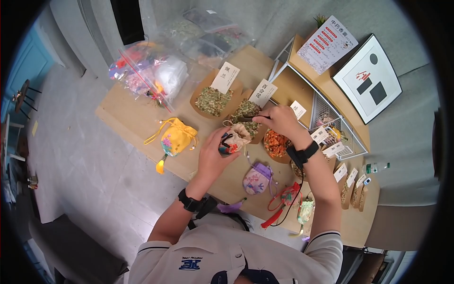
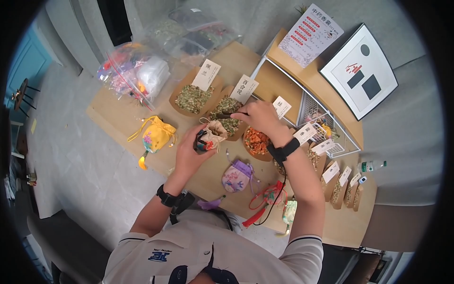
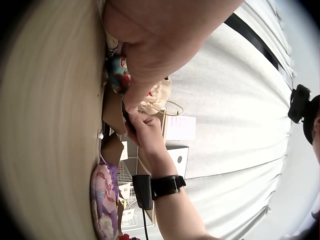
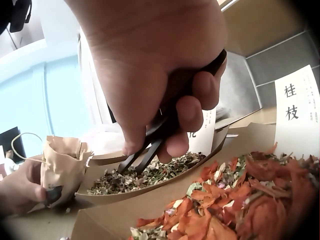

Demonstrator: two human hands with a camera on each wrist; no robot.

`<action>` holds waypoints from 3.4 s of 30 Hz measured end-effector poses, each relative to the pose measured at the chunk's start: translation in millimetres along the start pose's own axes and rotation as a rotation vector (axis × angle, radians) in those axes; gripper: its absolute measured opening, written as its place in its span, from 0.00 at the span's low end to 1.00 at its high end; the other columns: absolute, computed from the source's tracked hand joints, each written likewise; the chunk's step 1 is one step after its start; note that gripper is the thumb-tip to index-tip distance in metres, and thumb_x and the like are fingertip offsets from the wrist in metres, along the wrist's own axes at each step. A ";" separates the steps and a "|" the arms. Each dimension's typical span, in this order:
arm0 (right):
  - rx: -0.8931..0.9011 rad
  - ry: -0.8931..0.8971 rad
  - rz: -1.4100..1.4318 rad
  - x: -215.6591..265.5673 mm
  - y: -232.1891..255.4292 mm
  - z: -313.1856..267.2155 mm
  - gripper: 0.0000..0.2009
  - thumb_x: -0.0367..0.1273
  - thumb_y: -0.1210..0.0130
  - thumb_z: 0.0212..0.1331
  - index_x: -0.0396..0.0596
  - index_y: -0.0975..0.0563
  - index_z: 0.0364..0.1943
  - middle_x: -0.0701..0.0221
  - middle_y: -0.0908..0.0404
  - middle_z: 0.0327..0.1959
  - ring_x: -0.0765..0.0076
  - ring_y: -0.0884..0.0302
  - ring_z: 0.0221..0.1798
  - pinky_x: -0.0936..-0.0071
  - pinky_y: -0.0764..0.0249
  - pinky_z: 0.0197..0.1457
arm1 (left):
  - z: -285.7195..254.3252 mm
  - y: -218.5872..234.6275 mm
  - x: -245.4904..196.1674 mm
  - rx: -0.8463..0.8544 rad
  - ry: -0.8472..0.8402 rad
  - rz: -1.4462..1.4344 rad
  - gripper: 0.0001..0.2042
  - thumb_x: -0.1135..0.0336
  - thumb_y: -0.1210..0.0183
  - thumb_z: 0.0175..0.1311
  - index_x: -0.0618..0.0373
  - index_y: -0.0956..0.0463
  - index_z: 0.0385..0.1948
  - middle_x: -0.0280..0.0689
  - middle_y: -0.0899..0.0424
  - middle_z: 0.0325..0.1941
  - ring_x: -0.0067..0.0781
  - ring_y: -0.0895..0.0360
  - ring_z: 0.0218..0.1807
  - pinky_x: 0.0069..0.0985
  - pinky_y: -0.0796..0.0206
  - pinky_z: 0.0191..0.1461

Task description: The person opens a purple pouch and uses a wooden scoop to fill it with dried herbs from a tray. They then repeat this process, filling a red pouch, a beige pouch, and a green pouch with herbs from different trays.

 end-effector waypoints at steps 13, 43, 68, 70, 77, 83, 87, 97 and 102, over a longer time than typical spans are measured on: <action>-0.126 0.172 -0.300 32.5 -11.5 -20.8 0.22 0.51 0.42 0.66 0.51 0.18 0.23 0.67 0.17 0.21 0.59 0.17 0.26 0.63 0.25 0.30 | 0.4 -0.6 0.4 0.000 -0.008 -0.010 0.38 0.71 0.21 0.45 0.57 0.27 0.63 0.44 0.21 0.61 0.44 0.21 0.60 0.34 0.27 0.63; -0.352 0.301 -0.211 85.2 53.7 -61.0 0.18 0.48 0.35 0.60 0.50 0.21 0.23 0.73 0.24 0.17 0.64 0.22 0.21 0.68 0.29 0.23 | 0.2 2.8 -1.3 -0.030 -0.020 0.012 0.37 0.72 0.22 0.44 0.59 0.27 0.63 0.44 0.21 0.58 0.42 0.20 0.58 0.34 0.27 0.61; 0.083 -0.099 -0.090 -1.3 -2.3 -29.7 0.22 0.56 0.39 0.62 0.54 0.10 0.31 0.59 0.16 0.23 0.49 0.16 0.30 0.57 0.20 0.36 | 0.9 0.7 -1.4 -0.003 -0.003 -0.014 0.38 0.71 0.21 0.45 0.58 0.27 0.63 0.43 0.21 0.59 0.41 0.20 0.58 0.33 0.26 0.62; 0.084 -0.071 -0.122 6.6 -1.1 -28.1 0.21 0.55 0.39 0.62 0.54 0.10 0.31 0.59 0.16 0.23 0.49 0.16 0.30 0.56 0.20 0.36 | 0.8 0.1 -0.4 0.001 0.004 -0.016 0.38 0.71 0.21 0.45 0.58 0.27 0.63 0.43 0.21 0.59 0.41 0.20 0.58 0.33 0.26 0.62; 0.050 -0.007 -0.211 26.0 -0.9 -26.8 0.22 0.54 0.39 0.62 0.51 0.11 0.27 0.61 0.18 0.19 0.51 0.16 0.28 0.58 0.22 0.34 | 0.7 -0.5 1.2 -0.007 -0.014 -0.017 0.37 0.67 0.21 0.46 0.56 0.27 0.63 0.43 0.21 0.60 0.46 0.19 0.56 0.36 0.24 0.58; 0.004 0.030 -0.321 29.7 -10.8 -36.7 0.24 0.53 0.42 0.65 0.50 0.14 0.21 0.61 0.19 0.18 0.53 0.17 0.25 0.60 0.24 0.31 | 0.4 0.0 -0.1 -0.024 -0.040 -0.017 0.37 0.67 0.21 0.45 0.56 0.27 0.63 0.44 0.21 0.60 0.47 0.19 0.57 0.37 0.24 0.59; -0.004 0.008 -0.368 20.1 -18.1 -37.4 0.25 0.53 0.42 0.66 0.50 0.14 0.20 0.60 0.21 0.16 0.53 0.18 0.24 0.60 0.25 0.29 | 0.5 1.1 -0.4 -0.027 -0.044 -0.014 0.38 0.67 0.21 0.45 0.57 0.27 0.63 0.44 0.21 0.60 0.47 0.20 0.58 0.37 0.24 0.60; -0.278 -0.001 -0.110 16.1 36.5 -40.4 0.19 0.50 0.38 0.64 0.51 0.11 0.28 0.63 0.21 0.17 0.52 0.20 0.22 0.61 0.25 0.27 | 0.1 1.4 2.1 -0.025 -0.003 -0.009 0.37 0.73 0.22 0.44 0.59 0.27 0.63 0.44 0.22 0.60 0.43 0.21 0.59 0.33 0.26 0.63; -0.289 0.087 0.004 48.2 60.1 -49.7 0.18 0.48 0.35 0.62 0.49 0.12 0.26 0.64 0.21 0.17 0.55 0.21 0.22 0.62 0.27 0.26 | -0.1 1.7 2.5 -0.030 0.008 -0.023 0.38 0.73 0.22 0.44 0.59 0.27 0.63 0.45 0.22 0.59 0.43 0.21 0.59 0.34 0.26 0.62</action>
Point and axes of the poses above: each hand's wrist, its own z-axis towards the middle knuckle, its own y-axis out of the back of the hand, x = y × z, the point moved 10 cm from there along z, towards the middle knuckle
